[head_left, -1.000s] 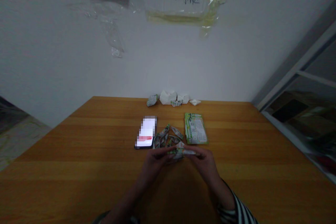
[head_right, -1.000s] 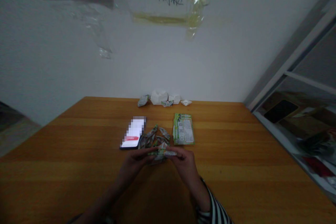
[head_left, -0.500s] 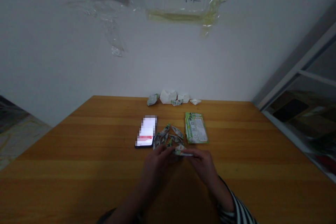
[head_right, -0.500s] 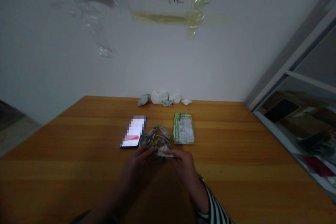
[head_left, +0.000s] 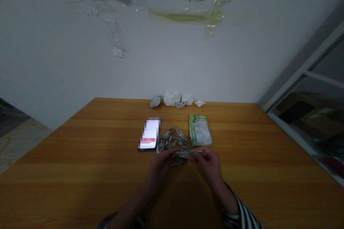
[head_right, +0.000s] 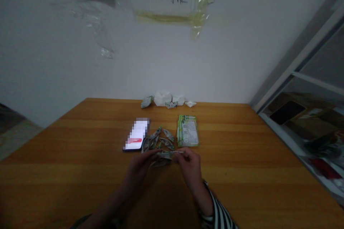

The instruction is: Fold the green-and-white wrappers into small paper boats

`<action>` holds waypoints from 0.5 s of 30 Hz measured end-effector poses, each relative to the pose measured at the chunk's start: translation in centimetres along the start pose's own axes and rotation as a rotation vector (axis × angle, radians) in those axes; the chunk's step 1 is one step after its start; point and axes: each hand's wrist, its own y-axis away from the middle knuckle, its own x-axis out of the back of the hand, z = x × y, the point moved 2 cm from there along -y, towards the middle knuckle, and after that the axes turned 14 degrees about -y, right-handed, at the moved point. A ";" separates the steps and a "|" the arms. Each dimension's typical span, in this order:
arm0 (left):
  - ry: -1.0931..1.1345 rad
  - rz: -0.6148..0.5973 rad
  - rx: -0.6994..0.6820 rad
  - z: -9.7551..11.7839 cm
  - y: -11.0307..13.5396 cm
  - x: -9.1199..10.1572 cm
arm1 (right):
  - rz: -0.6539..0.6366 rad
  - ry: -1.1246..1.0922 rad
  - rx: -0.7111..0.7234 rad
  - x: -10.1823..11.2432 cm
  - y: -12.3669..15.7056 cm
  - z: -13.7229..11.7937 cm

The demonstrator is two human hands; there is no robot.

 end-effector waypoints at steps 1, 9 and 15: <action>0.017 -0.003 0.024 0.2 -0.1 0.1 | -0.003 -0.018 -0.014 0.0 -0.1 0.1; -0.018 -0.169 -0.001 1.3 0.1 -0.1 | -0.086 0.101 0.046 0.0 0.0 0.1; 0.083 -0.305 0.000 1.3 0.1 -0.2 | -0.144 0.156 0.059 -0.1 0.2 0.2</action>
